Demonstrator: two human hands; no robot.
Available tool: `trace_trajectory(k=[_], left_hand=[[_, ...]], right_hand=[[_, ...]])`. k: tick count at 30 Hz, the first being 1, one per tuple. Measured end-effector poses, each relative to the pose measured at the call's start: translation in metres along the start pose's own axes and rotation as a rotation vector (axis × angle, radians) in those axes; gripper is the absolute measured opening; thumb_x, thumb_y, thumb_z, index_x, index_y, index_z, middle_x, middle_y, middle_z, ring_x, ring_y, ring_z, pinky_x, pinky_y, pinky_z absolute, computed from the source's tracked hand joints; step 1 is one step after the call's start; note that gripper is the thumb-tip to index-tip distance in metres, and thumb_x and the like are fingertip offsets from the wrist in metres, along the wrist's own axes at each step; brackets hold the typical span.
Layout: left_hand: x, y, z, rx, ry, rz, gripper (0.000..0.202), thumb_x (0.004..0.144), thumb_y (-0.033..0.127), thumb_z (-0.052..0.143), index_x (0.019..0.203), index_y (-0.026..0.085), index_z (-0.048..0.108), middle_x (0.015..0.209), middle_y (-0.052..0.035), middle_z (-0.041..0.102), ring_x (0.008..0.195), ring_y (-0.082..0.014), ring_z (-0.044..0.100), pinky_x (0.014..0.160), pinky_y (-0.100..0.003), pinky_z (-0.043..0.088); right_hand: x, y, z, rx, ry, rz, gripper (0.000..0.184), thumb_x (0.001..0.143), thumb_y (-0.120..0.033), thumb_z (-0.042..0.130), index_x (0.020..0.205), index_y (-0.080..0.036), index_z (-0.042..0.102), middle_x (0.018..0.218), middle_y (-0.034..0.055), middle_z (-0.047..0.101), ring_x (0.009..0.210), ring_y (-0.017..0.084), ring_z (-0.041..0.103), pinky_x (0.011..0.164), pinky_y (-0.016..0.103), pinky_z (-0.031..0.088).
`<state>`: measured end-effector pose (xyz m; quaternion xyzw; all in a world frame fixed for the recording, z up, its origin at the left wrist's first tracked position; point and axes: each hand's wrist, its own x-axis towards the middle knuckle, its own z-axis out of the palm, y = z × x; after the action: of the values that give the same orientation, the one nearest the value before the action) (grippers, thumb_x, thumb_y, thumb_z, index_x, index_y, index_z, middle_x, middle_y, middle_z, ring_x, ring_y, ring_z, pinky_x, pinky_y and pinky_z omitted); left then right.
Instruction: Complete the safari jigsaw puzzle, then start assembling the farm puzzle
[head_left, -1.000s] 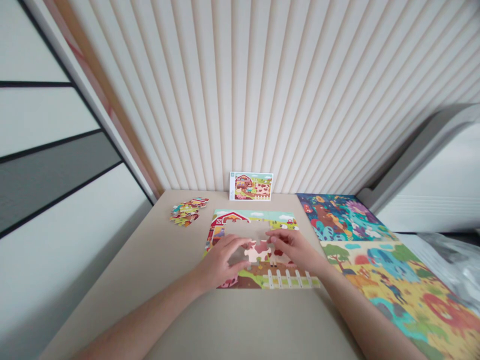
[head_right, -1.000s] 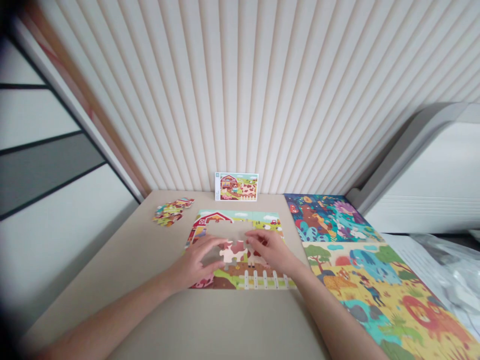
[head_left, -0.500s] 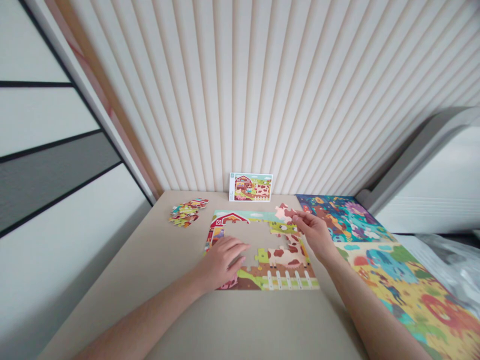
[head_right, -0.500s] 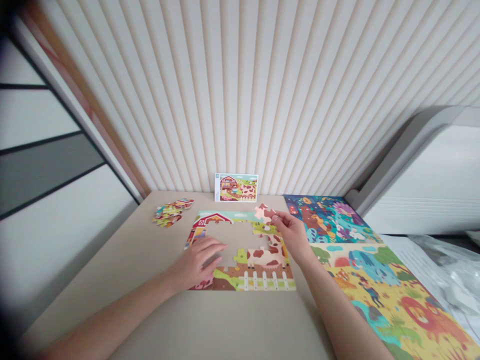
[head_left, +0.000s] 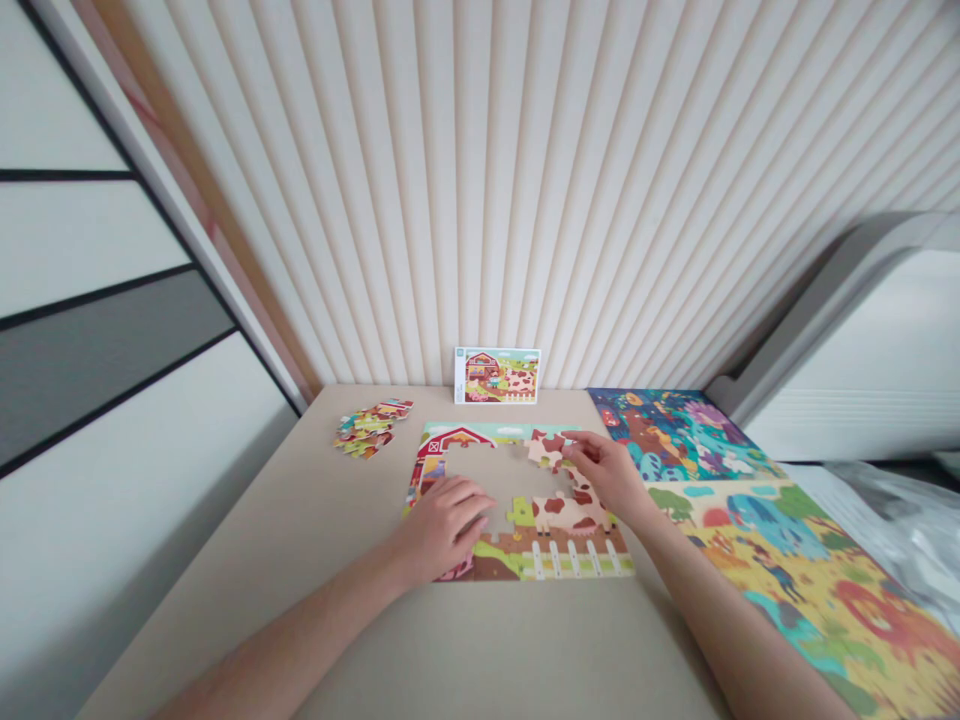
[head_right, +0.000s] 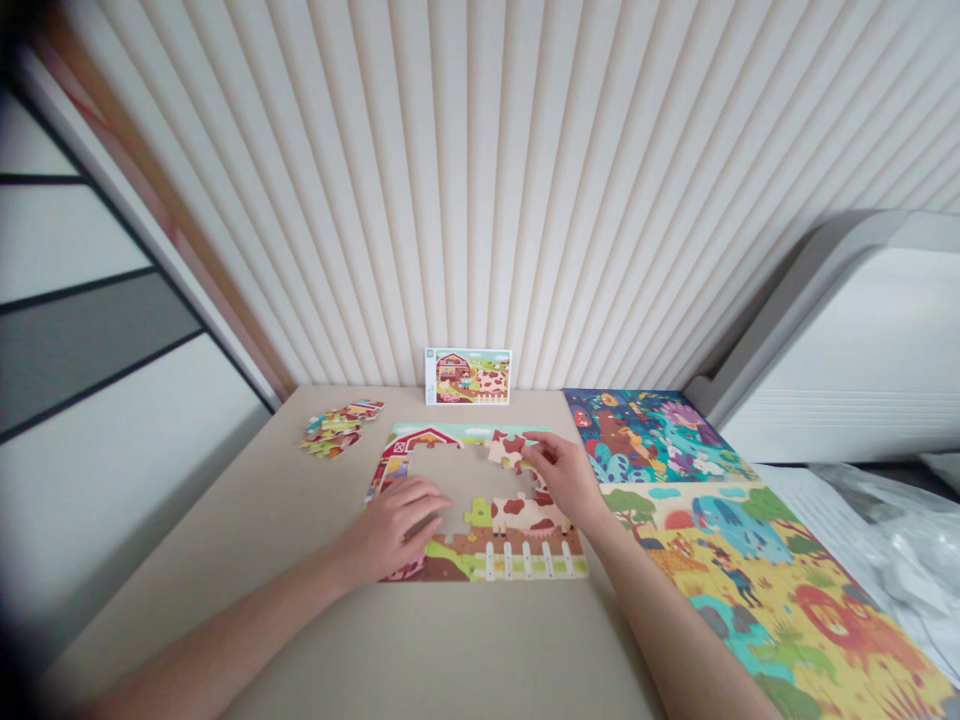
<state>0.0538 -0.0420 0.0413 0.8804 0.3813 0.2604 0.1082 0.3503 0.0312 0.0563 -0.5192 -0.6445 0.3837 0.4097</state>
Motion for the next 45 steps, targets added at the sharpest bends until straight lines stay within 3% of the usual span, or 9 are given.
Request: trace_trajectory(k=[7, 13, 19, 23, 26, 31, 35, 41, 45], left_hand=[[0.0, 0.001, 0.0, -0.005, -0.009, 0.02, 0.021, 0.095, 0.017, 0.053, 0.11, 0.023, 0.066, 0.105, -0.0062, 0.067, 0.102, -0.0226, 0.059, 0.096, -0.04, 0.045], [-0.001, 0.0, 0.001, -0.006, -0.027, 0.008, 0.021, 0.096, 0.018, 0.052, 0.112, 0.022, 0.065, 0.107, -0.0065, 0.066, 0.104, -0.0229, 0.058, 0.099, -0.042, 0.044], [0.0, 0.0, 0.001, 0.006, -0.015, 0.018, 0.021, 0.095, 0.018, 0.053, 0.111, 0.023, 0.066, 0.105, -0.0067, 0.067, 0.102, -0.023, 0.059, 0.096, -0.041, 0.046], [0.0, 0.002, -0.001, 0.016, -0.018, 0.017, 0.022, 0.096, 0.019, 0.053, 0.113, 0.022, 0.066, 0.107, -0.0075, 0.067, 0.102, -0.0232, 0.059, 0.096, -0.041, 0.046], [0.001, 0.003, -0.003, 0.008, -0.013, 0.049, 0.027, 0.096, 0.023, 0.053, 0.122, 0.024, 0.064, 0.114, -0.0084, 0.067, 0.108, -0.024, 0.06, 0.099, -0.042, 0.046], [0.007, 0.006, -0.006, 0.024, -0.055, 0.104, 0.037, 0.098, 0.027, 0.052, 0.134, 0.025, 0.057, 0.127, -0.0092, 0.064, 0.119, -0.0253, 0.058, 0.104, -0.044, 0.044], [0.014, 0.009, -0.004, 0.064, -0.071, 0.07, 0.04, 0.098, 0.031, 0.053, 0.138, 0.024, 0.055, 0.132, -0.0103, 0.061, 0.123, -0.0273, 0.055, 0.106, -0.047, 0.042], [0.021, 0.009, 0.001, 0.097, -0.116, 0.052, 0.043, 0.099, 0.034, 0.051, 0.141, 0.025, 0.051, 0.143, -0.0102, 0.054, 0.13, -0.0281, 0.05, 0.109, -0.049, 0.04], [0.025, 0.002, 0.004, 0.093, -0.117, 0.089, 0.038, 0.1, 0.029, 0.047, 0.136, 0.025, 0.055, 0.138, -0.0095, 0.058, 0.13, -0.0262, 0.051, 0.111, -0.048, 0.038]], right_hand=[[-0.001, 0.004, 0.002, -0.099, -0.055, 0.036, 0.05, 0.086, -0.052, 0.063, 0.118, -0.014, 0.07, 0.072, 0.0028, 0.071, 0.054, 0.013, 0.052, 0.049, 0.023, 0.037], [-0.006, -0.01, 0.008, -0.094, -0.115, 0.016, 0.047, 0.087, -0.051, 0.061, 0.113, -0.013, 0.073, 0.069, 0.0025, 0.07, 0.047, 0.009, 0.041, 0.043, 0.023, 0.03], [-0.011, -0.014, 0.012, -0.137, -0.184, -0.026, 0.041, 0.089, -0.049, 0.059, 0.113, -0.019, 0.075, 0.077, 0.0034, 0.073, 0.052, 0.013, 0.055, 0.046, 0.024, 0.04], [-0.001, -0.005, -0.007, -0.257, 0.039, -0.103, 0.038, 0.09, -0.046, 0.055, 0.108, -0.02, 0.076, 0.096, 0.0085, 0.076, 0.072, 0.019, 0.065, 0.065, 0.03, 0.05], [0.008, 0.004, -0.022, -0.296, 0.133, -0.072, 0.039, 0.09, -0.047, 0.055, 0.105, -0.017, 0.076, 0.089, 0.0088, 0.076, 0.071, 0.021, 0.065, 0.067, 0.032, 0.05], [0.006, 0.006, -0.018, -0.383, 0.012, -0.101, 0.034, 0.089, -0.043, 0.056, 0.102, -0.019, 0.077, 0.086, 0.0072, 0.076, 0.071, 0.021, 0.065, 0.07, 0.032, 0.05], [0.001, 0.003, -0.008, -0.487, -0.104, -0.209, 0.026, 0.088, -0.034, 0.058, 0.1, -0.024, 0.078, 0.094, 0.0075, 0.076, 0.086, 0.023, 0.068, 0.08, 0.033, 0.05], [0.004, 0.016, -0.011, -0.595, -0.124, -0.19, 0.027, 0.089, -0.027, 0.054, 0.103, -0.023, 0.077, 0.098, 0.008, 0.076, 0.089, 0.024, 0.068, 0.08, 0.033, 0.049], [0.005, 0.021, -0.014, -0.604, -0.127, -0.154, 0.026, 0.089, -0.025, 0.055, 0.103, -0.022, 0.077, 0.097, 0.0078, 0.076, 0.085, 0.023, 0.068, 0.076, 0.032, 0.049]])
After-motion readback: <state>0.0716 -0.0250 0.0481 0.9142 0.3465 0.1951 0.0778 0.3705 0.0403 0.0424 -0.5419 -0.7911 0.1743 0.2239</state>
